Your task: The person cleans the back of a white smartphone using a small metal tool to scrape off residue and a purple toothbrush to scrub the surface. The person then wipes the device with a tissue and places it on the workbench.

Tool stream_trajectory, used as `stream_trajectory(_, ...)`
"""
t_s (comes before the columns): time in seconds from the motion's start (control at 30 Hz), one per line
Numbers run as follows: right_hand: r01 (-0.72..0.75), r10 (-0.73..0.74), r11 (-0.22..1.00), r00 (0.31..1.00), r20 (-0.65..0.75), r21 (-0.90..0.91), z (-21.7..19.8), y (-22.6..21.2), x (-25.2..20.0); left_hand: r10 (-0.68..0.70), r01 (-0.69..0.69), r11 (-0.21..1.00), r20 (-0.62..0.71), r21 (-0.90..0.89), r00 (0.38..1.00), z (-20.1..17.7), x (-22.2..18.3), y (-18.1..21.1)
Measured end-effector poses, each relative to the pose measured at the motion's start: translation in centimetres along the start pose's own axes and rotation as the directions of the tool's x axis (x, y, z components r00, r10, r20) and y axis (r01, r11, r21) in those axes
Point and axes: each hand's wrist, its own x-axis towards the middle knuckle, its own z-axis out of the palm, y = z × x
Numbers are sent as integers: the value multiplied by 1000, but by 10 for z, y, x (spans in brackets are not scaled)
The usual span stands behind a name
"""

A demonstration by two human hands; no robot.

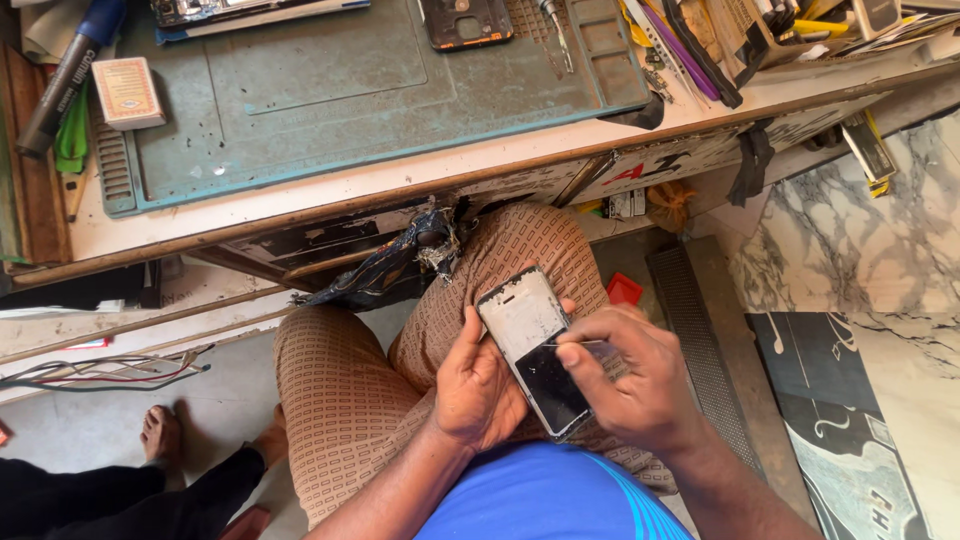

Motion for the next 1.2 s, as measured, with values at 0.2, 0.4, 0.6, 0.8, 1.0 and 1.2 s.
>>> stream_trajectory(0.2, -83, 83, 997, 996, 13, 4, 25, -1, 6, 73, -60, 992, 111, -112, 991, 0, -2, 1)
stream_trajectory(0.4, 45, -44, 997, 999, 24, -66, 43, 1, 16, 12, -10, 996, 22, -93, 1000, -4, -4, 3)
stream_trajectory(0.6, -4, 9, 998, 998, 65, -65, 54, 8, 15, -14, 23, 987, 58, -157, 998, -10, -6, 3)
stream_trajectory(0.8, 49, -46, 996, 998, 47, -69, 55, 9, 16, -17, 27, 988, 65, -155, 998, -11, -2, 2)
stream_trajectory(1.0, 26, -22, 995, 999, 42, -91, 56, 8, 17, -15, 18, 994, 29, -108, 999, -14, -2, 1)
stream_trajectory(1.2, -101, 98, 987, 995, -26, -125, 54, 10, 19, -22, 17, 998, -84, -65, 996, -19, -1, -4)
